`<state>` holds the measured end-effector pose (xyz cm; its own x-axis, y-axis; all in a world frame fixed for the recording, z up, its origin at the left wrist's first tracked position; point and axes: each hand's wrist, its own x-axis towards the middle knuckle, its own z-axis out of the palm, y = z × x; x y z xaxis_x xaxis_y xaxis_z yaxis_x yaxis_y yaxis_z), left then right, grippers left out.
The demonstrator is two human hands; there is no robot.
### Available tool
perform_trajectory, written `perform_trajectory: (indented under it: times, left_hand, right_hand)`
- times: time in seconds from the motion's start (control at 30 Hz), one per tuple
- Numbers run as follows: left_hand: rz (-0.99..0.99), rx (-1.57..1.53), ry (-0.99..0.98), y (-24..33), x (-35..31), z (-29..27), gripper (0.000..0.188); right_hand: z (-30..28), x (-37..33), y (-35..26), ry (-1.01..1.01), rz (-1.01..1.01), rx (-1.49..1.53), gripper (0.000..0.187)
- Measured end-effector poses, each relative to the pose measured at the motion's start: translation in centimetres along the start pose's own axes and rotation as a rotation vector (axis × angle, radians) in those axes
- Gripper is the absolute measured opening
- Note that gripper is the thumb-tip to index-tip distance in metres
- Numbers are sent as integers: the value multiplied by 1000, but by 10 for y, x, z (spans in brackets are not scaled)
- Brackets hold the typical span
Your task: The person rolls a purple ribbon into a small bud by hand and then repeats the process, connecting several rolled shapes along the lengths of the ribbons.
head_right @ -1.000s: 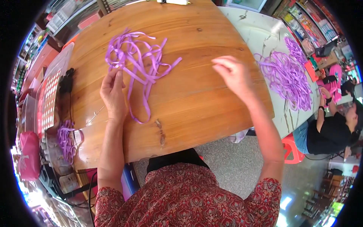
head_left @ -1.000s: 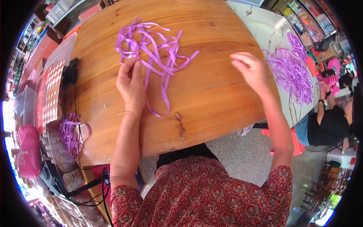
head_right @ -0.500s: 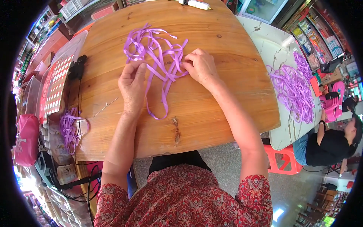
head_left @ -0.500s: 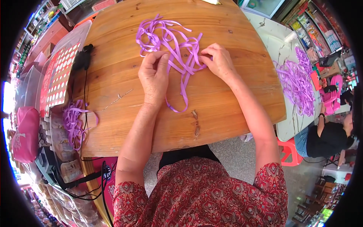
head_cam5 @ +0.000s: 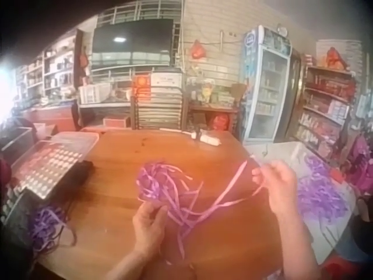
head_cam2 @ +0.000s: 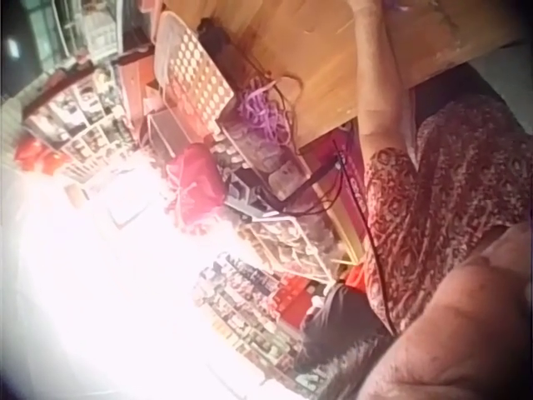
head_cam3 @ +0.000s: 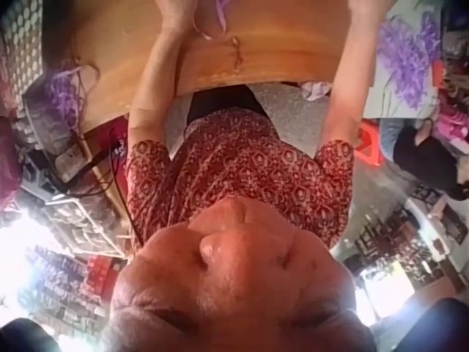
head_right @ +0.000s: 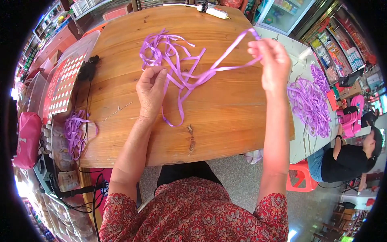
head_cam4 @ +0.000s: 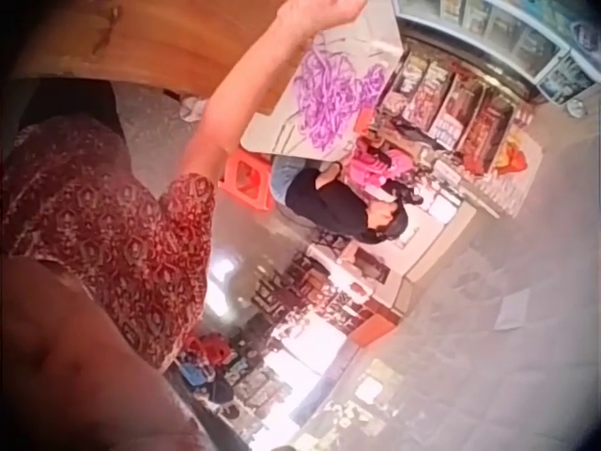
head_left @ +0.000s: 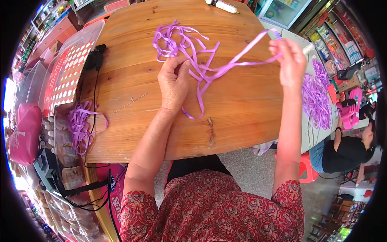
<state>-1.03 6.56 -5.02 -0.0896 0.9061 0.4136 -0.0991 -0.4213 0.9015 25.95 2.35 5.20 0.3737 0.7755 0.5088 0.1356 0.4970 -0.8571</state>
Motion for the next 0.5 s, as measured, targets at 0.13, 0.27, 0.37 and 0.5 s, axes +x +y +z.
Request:
perform_trajectory:
  times: [0.13, 0.27, 0.37, 0.5]
  left_hand:
    - [67, 82, -65, 9, -7, 3, 6]
    - [207, 3, -138, 35, -15, 5, 19]
    - [347, -52, -273, 48, -17, 12, 36]
    - [219, -156, -514, 46, -28, 18, 33]
  right_hand:
    - [2, -12, -25, -181, -25, -5, 11]
    - [31, -44, -21, -461, 167, -137, 8]
    - [41, -57, -14, -510, 202, -109, 8]
    - [53, -66, 0, -505, 199, -107, 9]
